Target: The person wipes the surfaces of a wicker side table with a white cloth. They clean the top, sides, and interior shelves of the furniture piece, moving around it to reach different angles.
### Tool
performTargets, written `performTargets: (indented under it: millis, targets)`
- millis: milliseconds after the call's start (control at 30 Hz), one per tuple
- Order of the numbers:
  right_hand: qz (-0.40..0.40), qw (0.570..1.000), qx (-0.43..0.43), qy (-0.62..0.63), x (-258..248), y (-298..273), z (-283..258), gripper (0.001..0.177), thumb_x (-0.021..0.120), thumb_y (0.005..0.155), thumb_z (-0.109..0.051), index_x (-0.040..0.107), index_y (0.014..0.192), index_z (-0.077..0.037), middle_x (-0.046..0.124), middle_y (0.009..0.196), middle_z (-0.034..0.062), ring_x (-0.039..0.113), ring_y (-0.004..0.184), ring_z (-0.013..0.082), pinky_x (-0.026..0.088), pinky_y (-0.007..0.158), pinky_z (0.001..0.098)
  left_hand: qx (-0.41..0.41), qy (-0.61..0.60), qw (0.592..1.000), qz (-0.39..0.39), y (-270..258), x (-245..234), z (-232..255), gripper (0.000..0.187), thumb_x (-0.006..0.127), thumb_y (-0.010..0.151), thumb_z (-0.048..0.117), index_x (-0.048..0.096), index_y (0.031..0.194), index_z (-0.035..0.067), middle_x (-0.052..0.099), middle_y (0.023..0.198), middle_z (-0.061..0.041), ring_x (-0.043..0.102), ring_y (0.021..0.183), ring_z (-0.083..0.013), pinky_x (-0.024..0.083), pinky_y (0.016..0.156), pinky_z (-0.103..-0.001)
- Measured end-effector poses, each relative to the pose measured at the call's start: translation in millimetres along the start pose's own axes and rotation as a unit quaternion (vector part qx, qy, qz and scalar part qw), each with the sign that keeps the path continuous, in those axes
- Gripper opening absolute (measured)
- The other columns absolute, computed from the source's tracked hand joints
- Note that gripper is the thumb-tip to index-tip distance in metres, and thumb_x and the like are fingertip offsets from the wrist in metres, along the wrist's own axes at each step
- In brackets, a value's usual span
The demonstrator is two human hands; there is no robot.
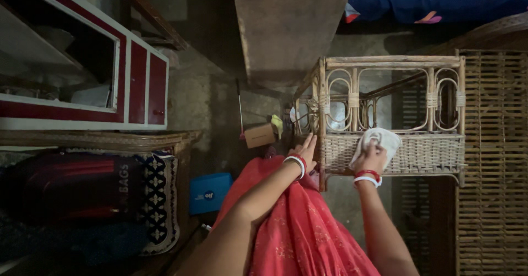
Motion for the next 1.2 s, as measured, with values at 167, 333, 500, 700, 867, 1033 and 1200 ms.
performTargets:
  millis: [167,333,500,700,867,1033,1200]
  targets:
    - [-0.115,0.982,-0.136,0.063,50,-41,-63,0.054,0.066,0.083,-0.002,0.064,0.136,-0.011,0.058,0.127,0.0245,0.060,0.113,0.0440,0.051,0.097,0.0479,0.019,-0.020,0.999,0.027,3,-12,7,0.101,0.076,0.085,0.025,0.013,0.162,0.013,0.006,0.173,-0.011,0.058,0.124,-0.0435,0.049,0.102,-0.054]
    - [-0.147,0.979,-0.130,0.052,58,-40,-105,0.047,0.070,0.086,-0.009,0.070,0.131,-0.020,0.059,0.126,0.0204,0.058,0.111,0.0424,0.051,0.094,0.0473,0.020,-0.034,0.998,0.054,11,-17,7,0.098,0.071,0.083,0.017,0.015,0.163,0.012,0.012,0.173,-0.012,0.061,0.120,-0.0439,0.050,0.101,-0.054]
    - [-0.149,0.973,-0.172,0.034,55,-41,-97,0.049,0.070,0.084,-0.011,0.069,0.133,-0.018,0.060,0.122,0.0196,0.058,0.109,0.0399,0.051,0.094,0.0462,0.031,-0.029,0.997,0.068,15,-18,8,0.097,0.072,0.083,0.017,0.017,0.163,0.012,0.013,0.172,-0.013,0.060,0.122,-0.0438,0.050,0.101,-0.055]
    - [-0.154,0.979,-0.073,0.112,56,-79,-55,0.034,0.074,0.089,-0.014,0.072,0.124,-0.015,0.062,0.115,0.0189,0.061,0.104,0.0364,0.052,0.089,0.0430,0.041,-0.008,0.998,0.050,16,-21,8,0.092,0.073,0.083,0.020,0.022,0.159,0.009,0.014,0.171,-0.014,0.058,0.124,-0.0437,0.051,0.100,-0.054]
    - [-0.136,0.975,-0.115,0.135,71,-48,-73,0.037,0.073,0.087,-0.006,0.073,0.124,-0.011,0.063,0.114,0.0203,0.061,0.104,0.0390,0.051,0.089,0.0444,0.051,-0.028,0.996,0.063,7,-32,14,0.088,0.072,0.084,0.018,0.024,0.158,0.010,0.014,0.171,-0.014,0.059,0.122,-0.0454,0.050,0.100,-0.055]
    - [-0.072,0.979,-0.144,0.125,65,-28,-85,0.042,0.072,0.086,-0.006,0.072,0.128,-0.011,0.062,0.114,0.0223,0.060,0.104,0.0411,0.050,0.090,0.0463,0.061,-0.055,0.993,0.087,6,-40,21,0.091,0.070,0.082,0.012,0.022,0.160,0.009,0.014,0.171,-0.012,0.060,0.119,-0.0463,0.051,0.097,-0.056]
    - [-0.113,0.978,-0.146,0.099,50,-57,-84,0.038,0.074,0.088,-0.012,0.073,0.126,-0.016,0.063,0.115,0.0213,0.061,0.105,0.0407,0.051,0.091,0.0462,0.065,-0.050,0.993,0.080,11,-32,19,0.085,0.072,0.083,0.016,0.028,0.155,0.010,0.012,0.171,-0.012,0.062,0.115,-0.0460,0.052,0.097,-0.055]
Point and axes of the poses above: each hand's wrist, its own y-axis towards the middle knuckle, its own x-axis out of the palm, z = x × y, the point moved 7 cm from there along y, towards the middle knuckle
